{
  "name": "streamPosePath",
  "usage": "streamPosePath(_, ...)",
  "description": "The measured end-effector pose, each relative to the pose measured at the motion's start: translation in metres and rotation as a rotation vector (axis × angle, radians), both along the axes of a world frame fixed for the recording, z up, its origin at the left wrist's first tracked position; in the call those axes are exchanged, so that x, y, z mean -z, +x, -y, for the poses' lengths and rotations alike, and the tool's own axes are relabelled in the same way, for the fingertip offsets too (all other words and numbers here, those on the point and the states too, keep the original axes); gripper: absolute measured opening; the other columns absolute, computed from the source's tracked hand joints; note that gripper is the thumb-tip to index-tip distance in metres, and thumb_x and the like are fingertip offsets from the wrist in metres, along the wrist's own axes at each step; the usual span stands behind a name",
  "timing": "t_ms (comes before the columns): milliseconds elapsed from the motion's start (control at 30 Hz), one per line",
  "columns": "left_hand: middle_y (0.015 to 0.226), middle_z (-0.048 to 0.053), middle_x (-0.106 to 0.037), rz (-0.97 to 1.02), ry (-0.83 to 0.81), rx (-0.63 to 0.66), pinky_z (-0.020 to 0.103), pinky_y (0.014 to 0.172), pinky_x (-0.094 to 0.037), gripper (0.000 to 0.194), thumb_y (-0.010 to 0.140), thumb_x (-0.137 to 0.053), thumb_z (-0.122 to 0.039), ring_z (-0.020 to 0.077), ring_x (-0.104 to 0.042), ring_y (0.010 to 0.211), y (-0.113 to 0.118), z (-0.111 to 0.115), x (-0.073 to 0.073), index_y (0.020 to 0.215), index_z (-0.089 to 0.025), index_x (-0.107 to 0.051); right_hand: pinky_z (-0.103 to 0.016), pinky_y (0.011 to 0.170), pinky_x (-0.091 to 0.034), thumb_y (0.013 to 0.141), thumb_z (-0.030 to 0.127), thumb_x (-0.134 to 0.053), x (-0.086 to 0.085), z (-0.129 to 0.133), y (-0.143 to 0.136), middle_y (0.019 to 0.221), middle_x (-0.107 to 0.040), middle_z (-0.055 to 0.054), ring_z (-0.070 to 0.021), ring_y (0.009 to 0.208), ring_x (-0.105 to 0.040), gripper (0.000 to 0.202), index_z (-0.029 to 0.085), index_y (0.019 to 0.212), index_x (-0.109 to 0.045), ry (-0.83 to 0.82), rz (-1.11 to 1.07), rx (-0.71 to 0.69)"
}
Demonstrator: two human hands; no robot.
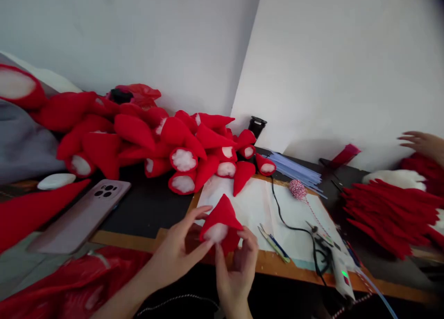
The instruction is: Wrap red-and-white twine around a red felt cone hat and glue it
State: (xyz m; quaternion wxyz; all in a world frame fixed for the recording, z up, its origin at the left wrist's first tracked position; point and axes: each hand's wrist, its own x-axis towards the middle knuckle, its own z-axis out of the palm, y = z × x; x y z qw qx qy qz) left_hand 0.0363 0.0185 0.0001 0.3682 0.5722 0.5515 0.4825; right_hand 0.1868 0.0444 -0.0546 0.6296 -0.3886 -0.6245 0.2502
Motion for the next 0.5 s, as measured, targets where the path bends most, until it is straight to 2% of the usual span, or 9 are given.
streamPosePath(100,0.105,0.004,-0.071,-0.01,0.084,-0.029,0.028,0.077,-0.058,0.028,0.088,-0.057,-0.025,0.019,-0.07,0.091,0.028,-0.018,0.007,0.115,-0.025,-0.059,-0.043,0.094,-0.054,0.089,0.024,-0.063,-0.005,-0.006,0.009,0.141,-0.042,-0.017,-0.0278,0.129,-0.049,0.064,0.026,0.145,-0.033,-0.084,0.067,-0.024)
streamPosePath(133,0.102,0.004,-0.071,-0.034,0.136,-0.027,0.028,0.075,-0.058,0.025,0.086,-0.056,-0.02,0.0187,-0.069,0.089,0.032,-0.019,0.009,0.11,-0.025,-0.061,-0.046,0.098,-0.051,0.088,0.025,-0.064,-0.006,-0.011,0.013,0.142,-0.043,-0.016,-0.0289,0.13,-0.049,0.063,0.025,0.144,-0.036,-0.083,0.124,-0.061)
streamPosePath(200,0.099,0.004,-0.071,-0.174,0.242,0.021,0.031,0.078,-0.057,0.031,0.081,-0.054,-0.011,0.019,-0.068,0.089,0.027,-0.013,0.009,0.106,-0.026,-0.064,-0.05,0.104,-0.044,0.086,0.026,-0.065,-0.005,-0.021,0.021,0.132,-0.053,-0.014,-0.0302,0.124,-0.053,0.047,0.022,0.13,-0.053,-0.043,0.201,-0.169)
streamPosePath(267,0.104,0.004,-0.071,-0.405,0.365,0.024,0.037,0.09,-0.055,0.037,0.08,-0.059,-0.013,0.0215,-0.067,0.097,0.002,0.007,0.004,0.112,-0.031,-0.065,-0.045,0.095,-0.048,0.084,0.026,-0.066,-0.002,-0.032,0.029,0.117,-0.061,-0.01,-0.0273,0.109,-0.06,0.028,0.022,0.111,-0.059,-0.069,0.119,-0.142)
streamPosePath(300,0.115,0.005,-0.07,-0.536,0.431,-0.129,0.046,0.103,-0.049,0.039,0.08,-0.066,-0.021,0.0265,-0.063,0.11,-0.018,0.022,0.001,0.116,-0.034,-0.064,-0.043,0.092,-0.048,0.08,0.026,-0.069,-0.001,-0.037,0.031,0.113,-0.062,-0.009,-0.0266,0.103,-0.061,0.027,0.022,0.105,-0.059,-0.085,0.075,-0.1)
streamPosePath(333,0.126,0.006,-0.066,-0.603,0.467,-0.399,0.053,0.108,-0.043,0.041,0.079,-0.071,-0.03,0.0315,-0.058,0.121,-0.042,0.041,-0.002,0.119,-0.034,-0.063,-0.042,0.089,-0.047,0.075,0.027,-0.074,-0.001,-0.04,0.034,0.111,-0.063,-0.008,-0.0264,0.1,-0.061,0.032,0.021,0.102,-0.059,-0.095,0.045,-0.073)
streamPosePath(400,0.13,0.006,-0.062,-0.509,0.399,-1.038,0.051,0.108,-0.043,0.037,0.084,-0.067,-0.039,0.0314,-0.056,0.124,-0.096,0.084,-0.008,0.119,-0.029,-0.062,-0.041,0.089,-0.045,0.067,0.028,-0.079,-0.003,-0.042,0.036,0.11,-0.063,-0.008,-0.0265,0.098,-0.061,0.045,0.02,0.106,-0.06,-0.104,0.007,-0.025)
streamPosePath(433,0.13,0.008,-0.061,-0.476,0.35,-1.17,0.053,0.106,-0.044,0.038,0.089,-0.061,-0.043,0.0327,-0.056,0.124,-0.122,0.105,-0.009,0.123,-0.025,-0.06,-0.041,0.089,-0.045,0.066,0.027,-0.078,-0.005,-0.042,0.035,0.109,-0.063,-0.007,-0.0262,0.097,-0.06,0.047,0.02,0.108,-0.06,-0.113,-0.003,-0.018)
streamPosePath(500,0.132,0.01,-0.06,-0.434,0.254,-1.262,0.05,0.097,-0.05,0.044,0.093,-0.054,-0.047,0.031,-0.059,0.12,-0.165,0.142,-0.005,0.13,-0.024,-0.055,-0.041,0.089,-0.044,0.068,0.025,-0.074,-0.01,-0.039,0.032,0.107,-0.062,-0.007,-0.0252,0.097,-0.059,0.044,0.019,0.11,-0.062,-0.143,0.005,-0.044)
